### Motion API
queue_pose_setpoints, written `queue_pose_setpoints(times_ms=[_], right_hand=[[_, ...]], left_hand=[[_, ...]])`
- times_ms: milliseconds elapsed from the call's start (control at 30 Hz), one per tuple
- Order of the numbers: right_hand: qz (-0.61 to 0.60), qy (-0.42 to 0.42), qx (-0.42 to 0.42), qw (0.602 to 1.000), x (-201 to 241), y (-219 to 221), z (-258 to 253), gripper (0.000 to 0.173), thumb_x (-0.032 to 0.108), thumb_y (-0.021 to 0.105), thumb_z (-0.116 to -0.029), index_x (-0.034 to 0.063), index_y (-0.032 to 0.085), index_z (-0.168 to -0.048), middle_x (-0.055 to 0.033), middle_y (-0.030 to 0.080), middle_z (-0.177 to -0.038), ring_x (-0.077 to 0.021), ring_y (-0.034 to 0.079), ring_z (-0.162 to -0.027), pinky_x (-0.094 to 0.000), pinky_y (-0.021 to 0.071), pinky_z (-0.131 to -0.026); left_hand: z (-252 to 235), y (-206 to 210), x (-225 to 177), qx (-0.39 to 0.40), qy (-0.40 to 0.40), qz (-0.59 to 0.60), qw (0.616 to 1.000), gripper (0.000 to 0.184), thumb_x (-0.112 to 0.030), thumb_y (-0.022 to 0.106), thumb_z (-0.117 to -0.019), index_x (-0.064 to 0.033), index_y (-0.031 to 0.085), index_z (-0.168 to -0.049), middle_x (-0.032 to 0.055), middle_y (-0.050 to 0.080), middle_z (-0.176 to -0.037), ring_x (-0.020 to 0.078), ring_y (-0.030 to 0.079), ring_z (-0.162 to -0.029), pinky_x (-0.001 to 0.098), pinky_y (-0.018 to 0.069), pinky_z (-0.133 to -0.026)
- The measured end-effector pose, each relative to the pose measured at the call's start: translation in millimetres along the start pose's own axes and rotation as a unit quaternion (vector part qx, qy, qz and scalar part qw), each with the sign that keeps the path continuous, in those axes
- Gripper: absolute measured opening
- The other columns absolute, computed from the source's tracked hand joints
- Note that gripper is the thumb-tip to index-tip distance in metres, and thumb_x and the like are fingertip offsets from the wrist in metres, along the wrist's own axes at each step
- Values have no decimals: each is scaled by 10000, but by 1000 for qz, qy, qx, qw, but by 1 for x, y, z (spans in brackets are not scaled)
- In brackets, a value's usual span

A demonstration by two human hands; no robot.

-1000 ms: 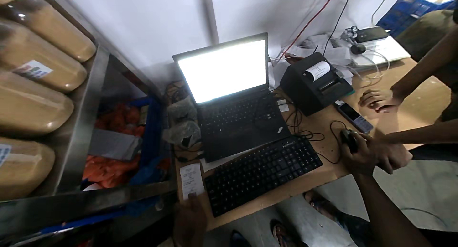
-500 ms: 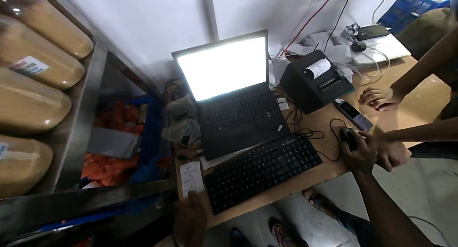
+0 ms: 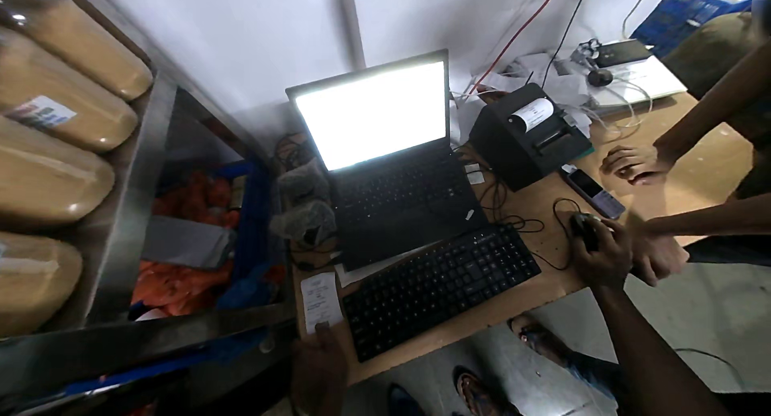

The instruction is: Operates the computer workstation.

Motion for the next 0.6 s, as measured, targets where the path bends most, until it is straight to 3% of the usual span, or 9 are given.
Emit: queue_pose_setpoints(times_ms=[233,300,500,600], right_hand=[[15,15,-6,1000,-3,-1,0,491,297,585,-886,-14,677,-1255,-327,567,-1345,-537,575,-1185,-694,447,-967],[12,23,-6,1000,-3,-3,1,486,294,604,-884,-6,678,-1259,-321,571,-1344,-533,575,-1190,-703,446,-961],[24,40,-5,999,-3,-3,2,491,312,606,-889,16,680,-1274,-320,574,-1346,-542,577,-1183,-731,432,-946],[34,28,-19,999,-5,0,1,482,325,594,-889,18,697,-1245,-316,593,-1320,-532,593,-1162,-714,453,-922]], left_hand=[[3,-1,-6,34,27,-39,998,709,-524,314,-1087,49,462,-1477,263,632,-1348,396,627,-1256,573,500,-1041],[4,-1,-5,23,42,-42,998,709,-524,313,-1084,44,486,-1470,256,649,-1330,393,642,-1235,582,504,-1027],[6,-3,-10,21,59,-18,998,717,-481,362,-1094,102,394,-1510,307,562,-1425,418,578,-1316,566,453,-1098],[5,-1,-4,-17,51,-4,999,723,-503,380,-1079,93,438,-1486,294,616,-1359,417,627,-1250,589,486,-1046]])
Point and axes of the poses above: each hand's wrist, its own z-axis away from the middle knuckle, its own y-axis out of the palm, x = y × z, the point moved 7 cm from there along -z, towards the middle knuckle
